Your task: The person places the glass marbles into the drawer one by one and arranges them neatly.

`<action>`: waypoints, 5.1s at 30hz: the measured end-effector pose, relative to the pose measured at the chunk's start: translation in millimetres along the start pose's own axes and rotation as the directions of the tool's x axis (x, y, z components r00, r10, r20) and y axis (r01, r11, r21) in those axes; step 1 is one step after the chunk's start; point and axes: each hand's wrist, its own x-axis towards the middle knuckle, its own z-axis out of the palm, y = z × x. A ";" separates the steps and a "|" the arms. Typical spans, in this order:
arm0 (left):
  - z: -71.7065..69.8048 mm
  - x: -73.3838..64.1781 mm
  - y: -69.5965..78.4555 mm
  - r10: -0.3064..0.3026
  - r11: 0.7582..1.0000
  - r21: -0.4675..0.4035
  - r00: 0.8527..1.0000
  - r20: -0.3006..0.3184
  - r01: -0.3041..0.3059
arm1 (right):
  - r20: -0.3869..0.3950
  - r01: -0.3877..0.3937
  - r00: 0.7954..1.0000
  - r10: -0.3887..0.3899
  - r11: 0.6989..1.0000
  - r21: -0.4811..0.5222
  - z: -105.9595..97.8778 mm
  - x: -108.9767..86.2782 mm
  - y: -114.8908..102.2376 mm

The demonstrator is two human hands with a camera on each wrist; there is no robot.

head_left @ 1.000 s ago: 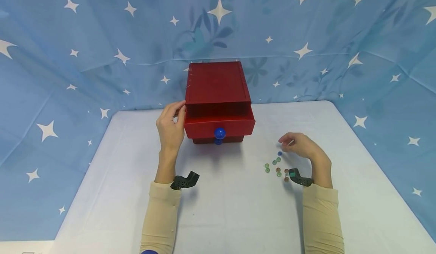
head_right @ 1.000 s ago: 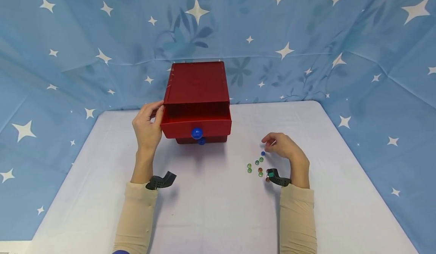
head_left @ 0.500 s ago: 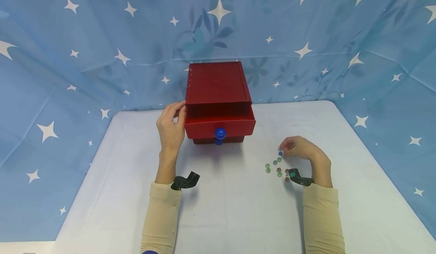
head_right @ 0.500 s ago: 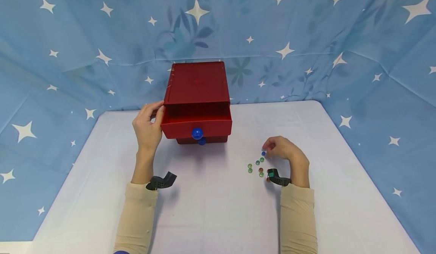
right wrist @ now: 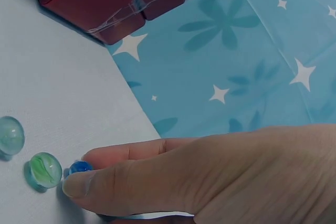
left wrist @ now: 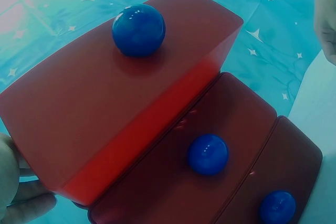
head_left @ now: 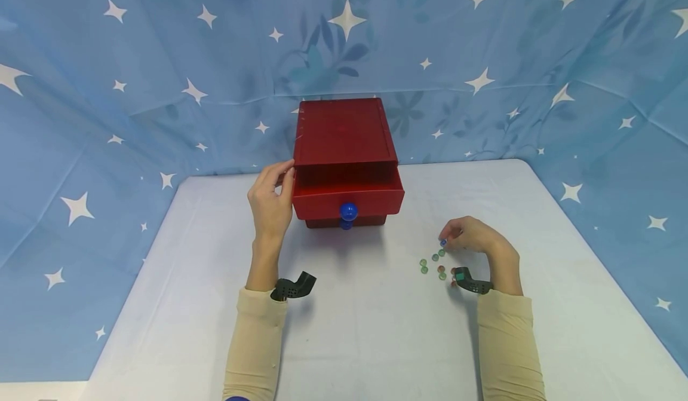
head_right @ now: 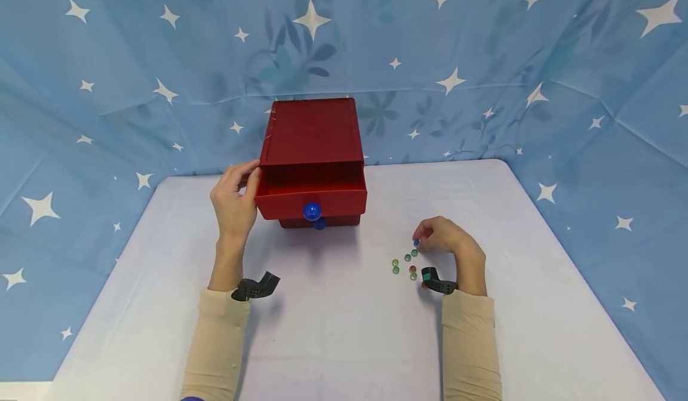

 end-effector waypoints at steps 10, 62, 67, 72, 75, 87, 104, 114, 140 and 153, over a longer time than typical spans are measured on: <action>0.9 0.6 -0.5 0.003 1.000 -0.007 1.000 -0.005 -0.003 | -0.003 -0.001 1.000 0.001 1.000 -0.013 -1.1 -0.5 -0.4; -0.4 -2.0 -2.0 -0.003 1.000 -0.002 1.000 0.012 0.003 | -0.203 0.092 0.975 -0.088 0.996 0.011 -3.5 -2.2 -8.3; -1.5 -2.0 0.2 -0.009 1.000 0.004 1.000 0.022 0.009 | -0.234 0.119 0.965 -0.116 0.993 0.000 -3.4 -0.2 -8.8; -1.5 -1.8 0.6 -0.015 1.000 0.004 1.000 0.023 0.014 | -0.277 0.158 0.948 -0.157 0.987 -0.018 -4.3 0.2 -10.4; -1.2 -2.0 -0.3 -0.014 1.000 0.007 1.000 0.023 0.014 | -0.296 0.168 0.941 -0.166 0.986 -0.019 -4.9 -0.8 -11.8; -1.0 -1.8 -1.1 -0.005 1.000 0.002 1.000 0.019 0.005 | -0.323 0.179 0.930 -0.174 0.984 -0.013 -7.4 -4.4 -20.0; -0.9 -1.9 -0.8 -0.009 1.000 0.009 1.000 0.010 0.009 | -0.339 0.205 0.923 -0.180 0.978 0.039 -11.3 -12.7 -35.9; -1.1 -1.8 -0.6 -0.008 1.000 0.010 1.000 0.011 0.008 | -0.354 0.204 0.919 -0.176 0.978 0.044 -11.7 -14.5 -40.1; -0.8 -2.7 -1.0 -0.042 0.999 0.007 0.999 0.022 0.042 | -0.471 0.288 0.839 -0.273 0.957 -0.042 -16.8 -29.9 -56.5; 0.5 -1.1 -2.2 -0.010 1.000 -0.013 1.000 0.001 0.010 | -0.570 0.333 0.757 -0.318 0.939 -0.082 -15.8 -33.2 -62.4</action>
